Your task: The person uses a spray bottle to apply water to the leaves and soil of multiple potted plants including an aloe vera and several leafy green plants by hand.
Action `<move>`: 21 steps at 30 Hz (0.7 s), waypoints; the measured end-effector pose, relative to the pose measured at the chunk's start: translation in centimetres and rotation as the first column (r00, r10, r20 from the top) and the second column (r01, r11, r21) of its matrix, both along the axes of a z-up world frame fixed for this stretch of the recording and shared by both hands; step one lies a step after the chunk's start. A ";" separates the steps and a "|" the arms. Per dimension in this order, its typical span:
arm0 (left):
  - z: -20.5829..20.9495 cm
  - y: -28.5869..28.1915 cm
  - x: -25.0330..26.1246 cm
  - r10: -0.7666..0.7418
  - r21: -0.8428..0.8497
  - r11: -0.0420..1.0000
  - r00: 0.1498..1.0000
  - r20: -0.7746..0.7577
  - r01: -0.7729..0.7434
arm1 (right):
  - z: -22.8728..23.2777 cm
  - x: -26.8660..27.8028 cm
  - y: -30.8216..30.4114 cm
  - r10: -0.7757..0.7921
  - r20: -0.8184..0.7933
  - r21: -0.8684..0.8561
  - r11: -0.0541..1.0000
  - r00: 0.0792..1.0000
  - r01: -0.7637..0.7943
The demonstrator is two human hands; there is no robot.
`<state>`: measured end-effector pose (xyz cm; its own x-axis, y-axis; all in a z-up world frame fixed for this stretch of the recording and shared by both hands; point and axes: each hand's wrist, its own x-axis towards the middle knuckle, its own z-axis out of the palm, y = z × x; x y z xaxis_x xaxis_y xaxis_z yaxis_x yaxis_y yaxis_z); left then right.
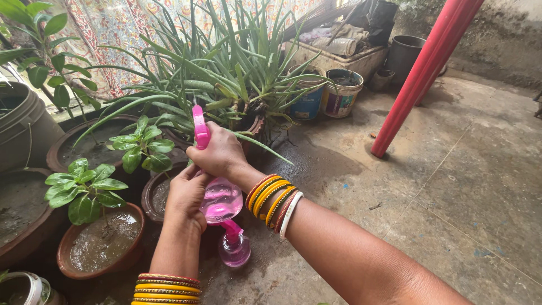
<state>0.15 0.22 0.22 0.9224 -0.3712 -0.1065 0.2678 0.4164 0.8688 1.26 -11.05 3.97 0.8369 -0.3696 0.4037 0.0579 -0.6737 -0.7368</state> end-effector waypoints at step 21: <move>0.1 0.4 -0.1 -0.046 -0.046 0.998 0.994 -0.094 0.042 | -0.1 0.4 0.5 -0.011 -0.042 -0.001 1.000 0.999 0.011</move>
<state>0.05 0.67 0.30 0.8916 -0.4172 -0.1757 0.3673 0.4397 0.8196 1.68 -10.58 3.84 0.8488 -0.3785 0.3691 0.0198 -0.6749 -0.7376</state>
